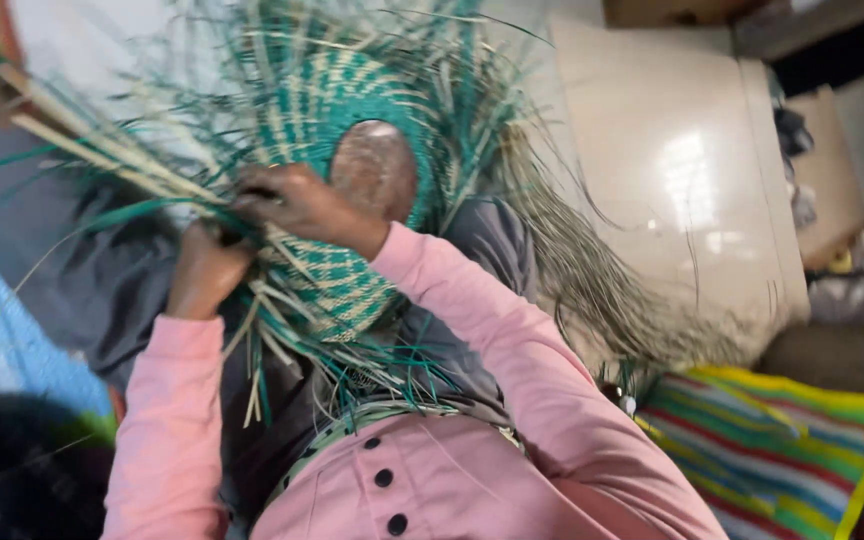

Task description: Weaving a hat by hand using green and natural colored plant fibers, tucking in loose ends to secure the weave.

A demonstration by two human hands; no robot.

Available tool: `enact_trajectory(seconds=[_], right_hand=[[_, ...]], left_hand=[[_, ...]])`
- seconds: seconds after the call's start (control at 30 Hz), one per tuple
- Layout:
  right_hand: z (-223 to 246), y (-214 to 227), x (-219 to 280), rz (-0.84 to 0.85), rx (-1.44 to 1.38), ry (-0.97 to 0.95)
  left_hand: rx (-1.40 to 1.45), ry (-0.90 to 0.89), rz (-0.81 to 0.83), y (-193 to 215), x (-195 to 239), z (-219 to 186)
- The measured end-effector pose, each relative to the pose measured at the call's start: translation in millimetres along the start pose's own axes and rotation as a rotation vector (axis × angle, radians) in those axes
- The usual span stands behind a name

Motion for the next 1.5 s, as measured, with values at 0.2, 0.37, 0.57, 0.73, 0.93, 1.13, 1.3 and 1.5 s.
enact_trajectory(seconds=[0.2,0.37,0.57,0.73,0.93,1.13,1.3,1.5], right_hand=[[48,10,29,0.109,0.028,-0.144],[-7,-10,54,0.2,-0.013,-0.256],[15,-34,46,-0.034,0.106,0.017],[39,-61,69,0.008,-0.257,0.187],[42,-78,105,0.27,-0.167,0.019],[45,-51,141,0.246,-0.096,0.037],[48,-29,160,0.472,-0.459,-0.295],[0,106,214,0.084,-1.035,-0.164]], left_hand=[[0.07,-0.089,0.004,16,2,-11],[-0.113,-0.162,-0.08,19,10,1],[0.404,-0.189,-0.119,9,2,87],[0.845,0.013,-0.095,2,4,92],[0.594,0.354,-0.002,2,11,37],[0.603,0.183,-0.23,-4,28,-37],[0.749,0.241,-0.424,-7,33,-15],[0.724,0.128,-0.309,-3,24,-37]])
Point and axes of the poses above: each hand's wrist, its own x-axis away from the middle knuckle, its own y-axis out of the back of the hand, z = x × y, the point moved 7 cm from there along -x, towards the middle knuckle, and after that the axes turned 13 degrees about -y, right-handed, at the moved point
